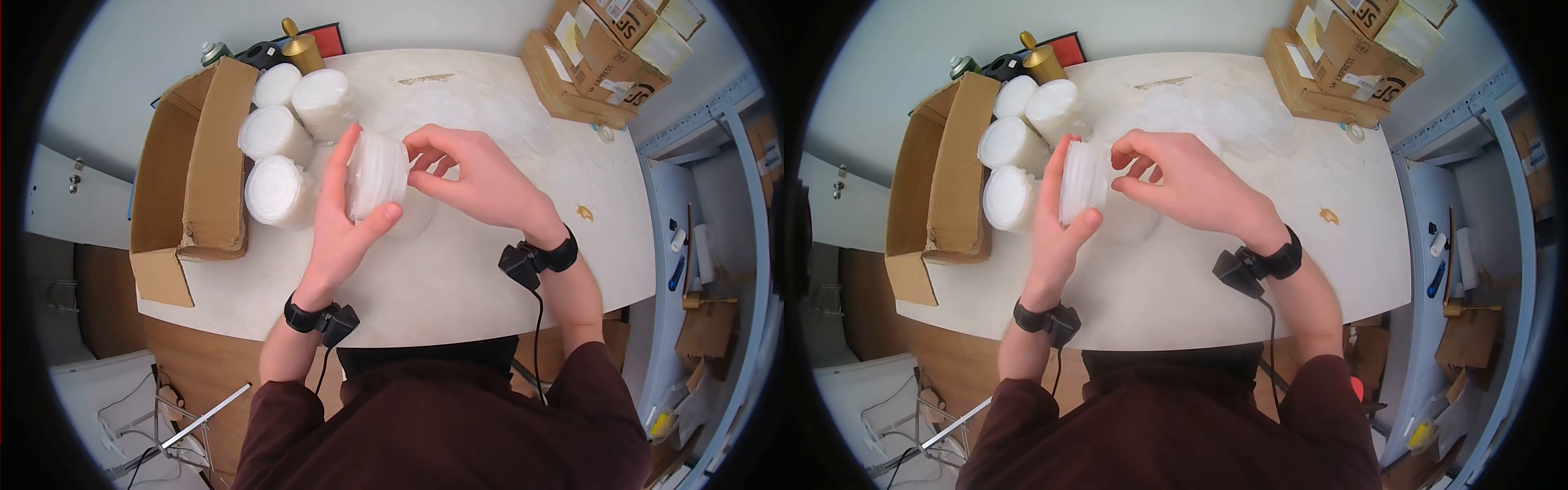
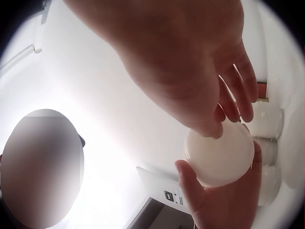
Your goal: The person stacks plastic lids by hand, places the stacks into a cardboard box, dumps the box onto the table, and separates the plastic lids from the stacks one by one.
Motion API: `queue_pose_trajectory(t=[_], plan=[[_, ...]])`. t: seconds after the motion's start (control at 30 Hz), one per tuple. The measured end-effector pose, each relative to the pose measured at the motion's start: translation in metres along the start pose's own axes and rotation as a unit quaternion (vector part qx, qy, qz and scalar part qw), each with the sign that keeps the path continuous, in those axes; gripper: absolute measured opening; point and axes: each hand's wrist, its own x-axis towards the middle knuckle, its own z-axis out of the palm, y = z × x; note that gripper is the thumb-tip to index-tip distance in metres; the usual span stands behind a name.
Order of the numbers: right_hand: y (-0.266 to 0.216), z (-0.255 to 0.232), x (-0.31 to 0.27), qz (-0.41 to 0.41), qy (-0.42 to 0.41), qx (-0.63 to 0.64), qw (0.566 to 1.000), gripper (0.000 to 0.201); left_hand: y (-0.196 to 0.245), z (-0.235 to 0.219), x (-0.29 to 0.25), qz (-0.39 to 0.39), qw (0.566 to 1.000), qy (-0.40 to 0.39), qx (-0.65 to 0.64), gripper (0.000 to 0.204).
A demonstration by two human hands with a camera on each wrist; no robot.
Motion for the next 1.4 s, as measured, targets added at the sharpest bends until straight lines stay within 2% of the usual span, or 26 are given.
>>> queue_pose_trajectory(t=[0.1,0.23,0.3,0.33,0.4,0.43,0.5,0.63,0.7,0.73,0.83,0.9,0.93,1.0,1.03,1.13,1.2,1.23,1.3,1.33,1.4], plan=[[-0.011,0.005,-0.004,-0.038,0.096,-0.062,0.993,0.025,-0.003,0.001,-0.002,0.028,0.999,-0.013,-0.013,0.123],[-0.017,0.010,-0.007,-0.095,0.145,-0.086,0.981,0.021,-0.001,0.001,-0.002,0.010,0.998,-0.047,-0.048,0.124],[-0.015,0.010,-0.006,-0.163,0.163,-0.133,0.964,0.019,-0.004,0.001,-0.002,-0.016,0.993,-0.059,-0.096,0.125],[-0.014,0.011,-0.006,-0.163,0.161,-0.132,0.964,0.019,-0.002,0.001,-0.002,-0.017,0.994,-0.057,-0.097,0.125],[-0.014,0.011,-0.006,-0.171,0.174,-0.149,0.958,0.016,0.002,0.003,-0.003,-0.066,0.981,-0.068,-0.167,0.125],[-0.013,0.010,-0.006,-0.171,0.173,-0.149,0.959,0.016,0.001,0.003,-0.002,-0.066,0.981,-0.067,-0.167,0.125],[-0.012,0.009,-0.006,-0.173,0.174,-0.150,0.958,0.015,-0.003,0.003,0.001,-0.045,0.990,-0.044,-0.122,0.140],[-0.012,0.009,-0.007,-0.178,0.172,-0.144,0.958,0.015,-0.002,0.004,0.001,-0.051,0.988,-0.039,-0.137,0.141],[-0.013,0.009,-0.007,-0.183,0.171,-0.155,0.956,0.018,-0.005,0.002,-0.001,-0.039,0.985,-0.045,-0.161,0.122],[-0.012,0.009,-0.007,-0.182,0.171,-0.158,0.955,0.018,-0.005,0.003,-0.001,-0.038,0.985,-0.047,-0.163,0.122],[-0.014,0.009,-0.008,-0.190,0.172,-0.160,0.953,0.028,-0.002,0.003,-0.001,-0.036,0.985,-0.044,-0.165,0.120],[-0.023,0.009,-0.010,-0.161,0.141,-0.160,0.964,0.040,-0.001,0.001,-0.002,-0.049,0.986,-0.071,-0.146,0.119],[-0.024,0.010,-0.010,-0.160,0.142,-0.162,0.963,0.040,-0.001,-0.002,-0.003,-0.048,0.985,-0.072,-0.148,0.119],[-0.023,0.012,-0.009,-0.214,0.147,-0.183,0.948,0.055,-0.001,-0.007,-0.004,-0.078,0.980,-0.140,-0.115,0.120],[-0.021,0.011,-0.010,-0.213,0.147,-0.185,0.948,0.055,-0.003,-0.006,-0.004,-0.078,0.980,-0.141,-0.116,0.120],[-0.017,0.006,-0.010,-0.242,0.096,-0.187,0.947,0.056,-0.007,-0.002,-0.002,-0.063,0.978,-0.133,-0.147,0.130],[-0.022,0.005,-0.013,-0.178,0.126,-0.160,0.963,0.051,-0.007,0.002,0.000,-0.030,0.979,-0.086,-0.183,0.140],[-0.022,0.006,-0.013,-0.179,0.126,-0.161,0.962,0.051,-0.005,0.003,0.001,-0.029,0.979,-0.086,-0.183,0.140],[-0.020,0.012,-0.012,-0.167,0.176,-0.162,0.957,0.039,0.001,0.001,0.003,-0.083,0.968,-0.068,-0.226,0.143],[-0.018,0.015,-0.010,-0.171,0.173,-0.158,0.957,0.039,0.000,0.001,0.002,-0.082,0.969,-0.062,-0.222,0.143],[-0.015,0.023,-0.008,-0.193,0.178,-0.195,0.945,0.041,-0.004,0.001,0.001,-0.134,0.938,-0.094,-0.305,0.140]])
